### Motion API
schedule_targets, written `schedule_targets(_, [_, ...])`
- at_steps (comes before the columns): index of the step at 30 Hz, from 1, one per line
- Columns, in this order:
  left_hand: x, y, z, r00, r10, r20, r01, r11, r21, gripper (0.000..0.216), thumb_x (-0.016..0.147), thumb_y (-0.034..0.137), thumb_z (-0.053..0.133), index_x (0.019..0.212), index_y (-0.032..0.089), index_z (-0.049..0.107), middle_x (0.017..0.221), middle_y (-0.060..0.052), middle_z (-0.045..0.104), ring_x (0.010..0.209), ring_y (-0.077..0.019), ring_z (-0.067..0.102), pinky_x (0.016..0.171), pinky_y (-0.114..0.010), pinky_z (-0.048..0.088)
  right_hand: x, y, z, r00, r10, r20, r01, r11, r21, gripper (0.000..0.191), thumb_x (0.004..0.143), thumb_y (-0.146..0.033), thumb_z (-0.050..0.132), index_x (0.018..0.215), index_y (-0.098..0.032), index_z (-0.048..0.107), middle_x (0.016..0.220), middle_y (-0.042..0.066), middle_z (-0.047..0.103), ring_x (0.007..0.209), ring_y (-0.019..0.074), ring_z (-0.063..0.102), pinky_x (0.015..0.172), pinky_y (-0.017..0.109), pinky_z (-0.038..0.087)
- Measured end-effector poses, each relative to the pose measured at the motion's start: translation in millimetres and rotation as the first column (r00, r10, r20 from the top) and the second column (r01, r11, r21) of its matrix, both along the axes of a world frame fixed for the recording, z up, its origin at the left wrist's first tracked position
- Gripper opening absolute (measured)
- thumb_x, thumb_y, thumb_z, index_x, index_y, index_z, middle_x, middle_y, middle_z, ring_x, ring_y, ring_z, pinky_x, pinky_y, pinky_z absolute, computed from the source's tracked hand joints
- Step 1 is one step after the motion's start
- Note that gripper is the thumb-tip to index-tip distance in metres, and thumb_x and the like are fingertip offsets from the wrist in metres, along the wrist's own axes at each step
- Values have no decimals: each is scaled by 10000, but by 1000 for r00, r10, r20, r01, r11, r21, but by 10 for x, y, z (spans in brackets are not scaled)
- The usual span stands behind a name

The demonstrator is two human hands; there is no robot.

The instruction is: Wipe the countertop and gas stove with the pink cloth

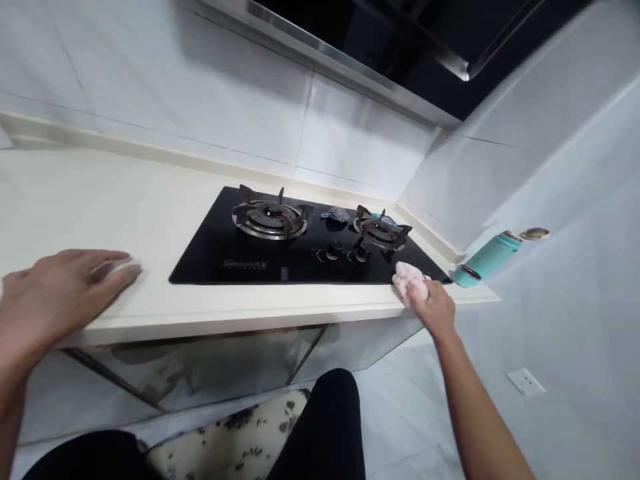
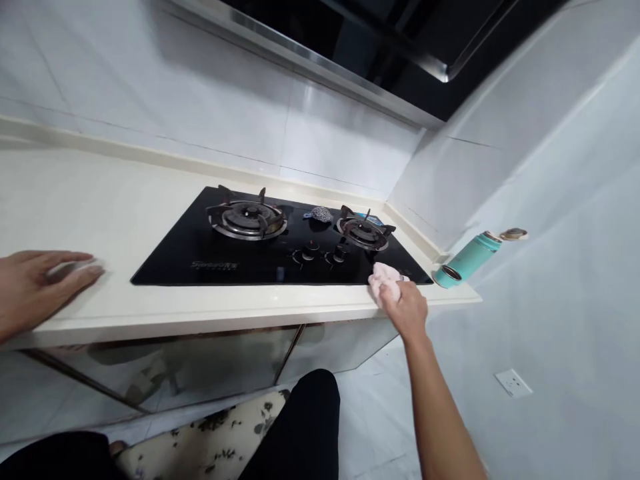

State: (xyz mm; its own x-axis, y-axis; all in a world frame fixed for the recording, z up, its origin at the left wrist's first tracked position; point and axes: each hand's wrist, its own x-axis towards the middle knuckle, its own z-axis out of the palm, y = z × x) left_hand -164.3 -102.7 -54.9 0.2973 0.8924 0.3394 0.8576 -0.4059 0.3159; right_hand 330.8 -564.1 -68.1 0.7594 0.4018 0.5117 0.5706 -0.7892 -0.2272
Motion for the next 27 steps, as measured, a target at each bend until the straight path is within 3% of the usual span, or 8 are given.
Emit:
schedule_targets(3, [53, -152, 53, 994, -68, -85, 64, 997, -51, 491, 935, 543, 583, 1267, 224, 752, 1382, -39, 682, 1306, -293, 550, 1148, -534, 346, -620, 300, -96, 984, 151, 97, -148, 988, -35, 440, 922, -582, 503, 1000, -205, 716, 1078, 142, 690, 1047, 317, 616, 885, 414, 457])
schedule_targets(6, [66, -293, 83, 990, -123, -70, 122, 992, -17, 498, 983, 532, 546, 1299, 190, 724, 1408, -85, 660, 1333, -330, 538, 1148, -583, 356, -1304, 746, -144, 928, 303, 215, -306, 952, -20, 375, 943, -530, 529, 1012, -205, 703, 1046, 148, 671, 1012, 324, 596, 871, 435, 442])
schedule_targets(10, [26, -414, 121, 984, -172, -49, 173, 985, -1, 548, 1028, 557, 457, 1307, 163, 716, 1380, -131, 661, 1316, -358, 565, 1133, -604, 389, -2138, 1398, -139, 809, 507, 297, -532, 846, 6, 324, 916, -512, 623, 1047, -224, 694, 1101, 139, 631, 1004, 318, 560, 863, 449, 428])
schedule_targets(15, [31, -547, 131, 944, -229, 236, 217, 973, 73, 475, 974, 483, 504, 1199, 141, 744, 1311, -129, 705, 1231, -316, 638, 1123, -498, 450, -2879, 1992, -93, 660, 700, 271, -720, 693, -39, 450, 862, -608, 716, 1108, -234, 672, 1144, 133, 599, 983, 321, 518, 849, 477, 424])
schedule_targets(19, [243, -816, 144, 753, -282, 595, 303, 951, 67, 447, 926, 515, 519, 1110, 177, 749, 1210, -111, 746, 1121, -272, 695, 1025, -407, 537, -3272, 2319, 0, 535, 814, 224, -816, 567, -111, 559, 838, -626, 757, 1203, -220, 634, 1224, 139, 584, 1021, 327, 512, 878, 489, 438])
schedule_targets(22, [408, -1012, 145, 649, -422, 633, 486, 870, 82, 450, 933, 563, 540, 1077, 203, 770, 1250, -102, 744, 1159, -263, 687, 1058, -394, 530, -3406, 2437, 52, 484, 852, 201, -851, 512, -120, 727, 822, -606, 794, 1360, -174, 565, 1270, 156, 580, 1066, 327, 515, 918, 492, 450])
schedule_targets(24, [449, -1090, 117, 642, -460, 613, 537, 841, 69, 454, 943, 573, 550, 1113, 216, 774, 1285, -95, 739, 1199, -262, 675, 1092, -399, 511, -3395, 2408, 52, 454, 874, 175, -870, 477, -123, 773, 819, -600, 811, 1402, -171, 539, 1331, 169, 567, 1120, 333, 515, 942, 493, 455])
schedule_targets(27, [446, -1190, 21, 714, -469, 520, 526, 849, 43, 469, 957, 572, 555, 1231, 246, 751, 1326, -81, 733, 1241, -276, 659, 1118, -437, 487, -3271, 2224, 13, 393, 910, 135, -906, 408, -114, 789, 800, -555, 863, 1435, -227, 529, 1481, 172, 496, 1270, 348, 476, 1036, 514, 430])
